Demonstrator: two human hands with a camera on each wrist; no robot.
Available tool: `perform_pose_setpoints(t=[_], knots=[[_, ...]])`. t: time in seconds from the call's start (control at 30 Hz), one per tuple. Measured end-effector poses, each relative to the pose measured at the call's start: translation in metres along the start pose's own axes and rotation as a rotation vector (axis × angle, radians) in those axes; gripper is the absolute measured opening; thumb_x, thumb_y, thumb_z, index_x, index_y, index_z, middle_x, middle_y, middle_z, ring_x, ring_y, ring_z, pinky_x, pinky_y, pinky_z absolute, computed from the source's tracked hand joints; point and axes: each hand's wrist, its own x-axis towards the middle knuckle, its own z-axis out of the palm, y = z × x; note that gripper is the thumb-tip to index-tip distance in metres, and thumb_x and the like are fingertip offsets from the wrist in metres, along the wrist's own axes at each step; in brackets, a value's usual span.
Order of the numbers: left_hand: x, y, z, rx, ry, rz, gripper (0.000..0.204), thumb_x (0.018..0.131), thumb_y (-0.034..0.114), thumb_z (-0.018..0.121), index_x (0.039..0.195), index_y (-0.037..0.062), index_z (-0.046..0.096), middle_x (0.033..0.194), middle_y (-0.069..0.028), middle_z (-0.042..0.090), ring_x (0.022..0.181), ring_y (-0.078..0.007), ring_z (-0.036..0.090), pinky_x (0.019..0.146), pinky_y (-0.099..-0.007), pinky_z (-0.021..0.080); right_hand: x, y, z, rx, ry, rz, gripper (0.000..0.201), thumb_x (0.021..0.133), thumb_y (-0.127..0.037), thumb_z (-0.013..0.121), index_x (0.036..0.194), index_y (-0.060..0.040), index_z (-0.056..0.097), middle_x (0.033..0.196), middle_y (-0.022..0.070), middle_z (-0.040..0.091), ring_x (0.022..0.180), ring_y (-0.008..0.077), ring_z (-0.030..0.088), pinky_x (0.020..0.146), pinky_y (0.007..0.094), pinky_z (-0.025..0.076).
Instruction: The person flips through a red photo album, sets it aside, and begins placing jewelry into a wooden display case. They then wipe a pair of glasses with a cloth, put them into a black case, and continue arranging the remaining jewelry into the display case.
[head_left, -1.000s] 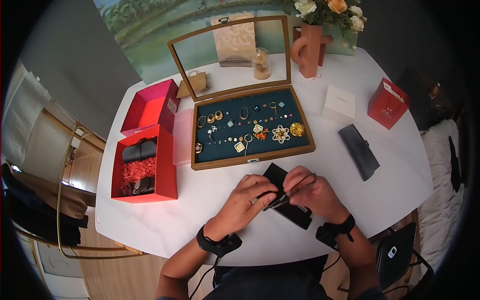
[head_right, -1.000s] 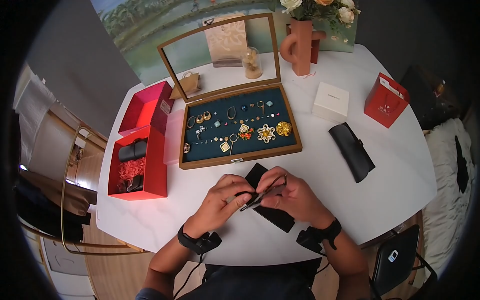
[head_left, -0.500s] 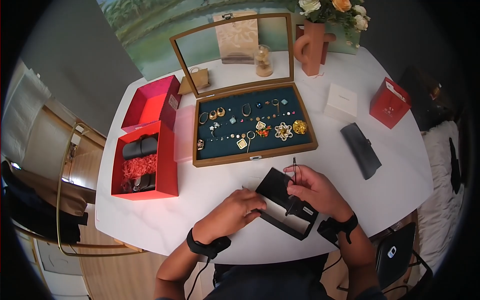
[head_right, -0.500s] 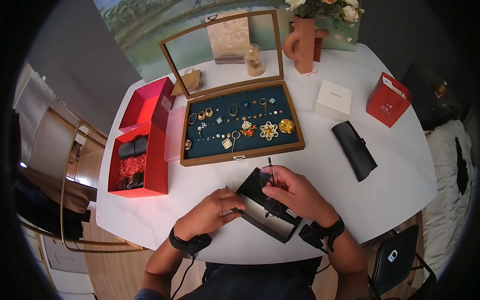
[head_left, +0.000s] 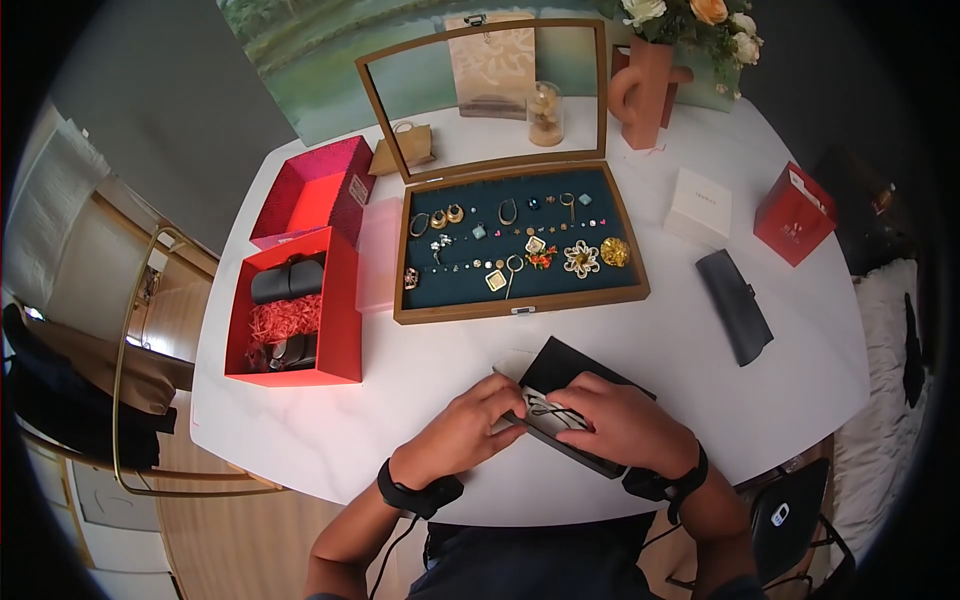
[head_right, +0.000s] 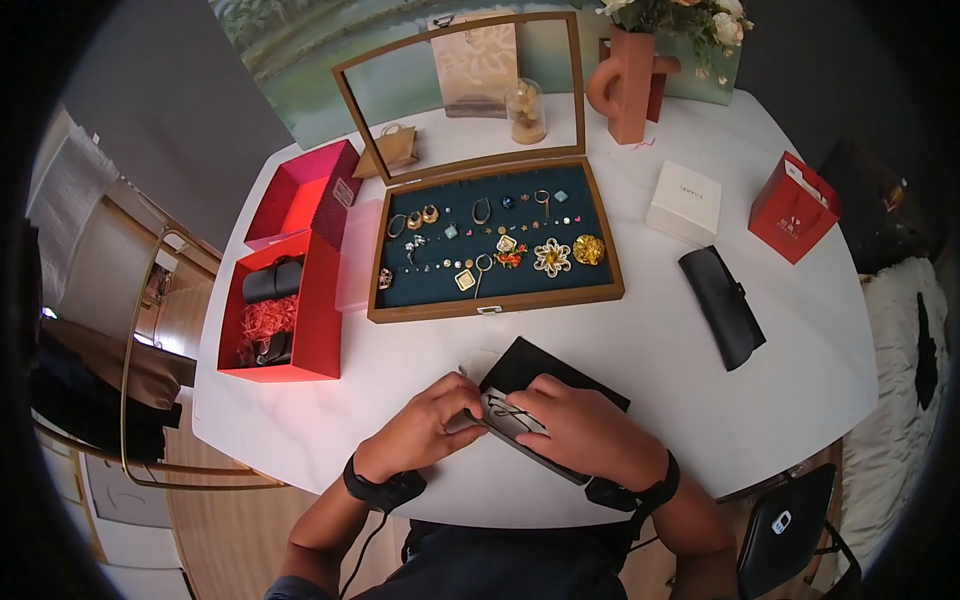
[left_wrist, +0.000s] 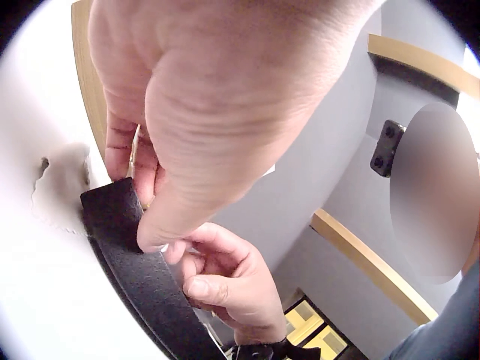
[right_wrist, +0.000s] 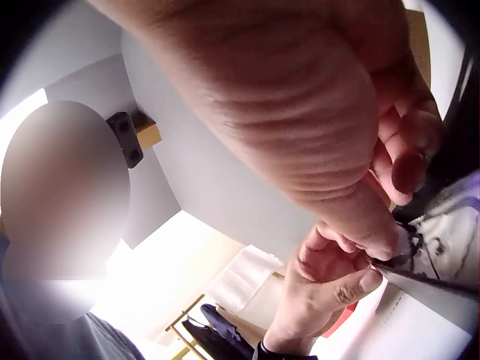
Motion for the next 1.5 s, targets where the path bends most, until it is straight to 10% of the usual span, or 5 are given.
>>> perform_pose_setpoints(t=[0.23,0.37,0.9,1.1,1.5], knots=[[0.002,0.001,0.0,0.004,-0.003,-0.021,0.025,0.08,0.002,0.078,0.097,0.0044,0.06,0.103,-0.0083,0.056,0.095,-0.0267,0.061,0.078,-0.0343,0.054,0.002,0.003,-0.014,0.069,0.01,0.078,0.035,0.085,-0.017,0.073,0.117,-0.006,0.062,0.1,0.0111,0.061,0.089,0.0316,0.066,0.078,0.0401,0.053],[0.003,0.0,0.0,-0.007,-0.008,-0.02,0.024,0.08,0.002,0.078,0.096,0.0038,0.06,0.102,-0.0083,0.056,0.095,-0.0263,0.061,0.077,-0.0344,0.054,-0.002,0.033,-0.024,-0.137,0.4,0.164,0.038,0.086,-0.021,0.072,0.118,-0.004,0.061,0.106,0.0139,0.062,0.095,0.0309,0.063,0.082,0.0396,0.051],[-0.003,-0.017,0.001,-0.137,0.041,-0.1,0.036,0.078,-0.002,0.079,0.101,0.0066,0.053,0.11,-0.0073,0.052,0.101,-0.0209,0.058,0.087,-0.0298,0.052,-0.017,0.029,-0.057,0.658,-0.053,0.274,0.032,0.091,-0.024,0.074,0.114,-0.0026,0.067,0.101,0.0056,0.07,0.09,0.0132,0.064,0.08,0.028,0.052],[-0.005,-0.019,-0.005,-0.27,0.072,-0.158,0.034,0.08,-0.013,0.067,0.105,0.0047,0.051,0.11,-0.0064,0.05,0.098,-0.018,0.058,0.085,-0.0294,0.052,-0.007,0.018,-0.031,0.215,-0.204,-0.123,0.039,0.082,-0.031,0.081,0.111,-0.0081,0.069,0.11,0.0062,0.061,0.1,0.0196,0.061,0.085,0.031,0.052],[0.012,-0.031,-0.019,-0.274,0.159,-0.128,0.025,0.087,-0.014,0.058,0.106,0.0029,0.056,0.111,-0.0054,0.054,0.107,-0.0161,0.058,0.092,-0.0274,0.051,0.002,-0.006,0.012,-0.199,-0.009,0.007,0.075,0.073,-0.023,0.078,0.139,-0.004,0.047,0.108,0.019,0.057,0.102,0.0359,0.057,0.09,0.0431,0.048]])
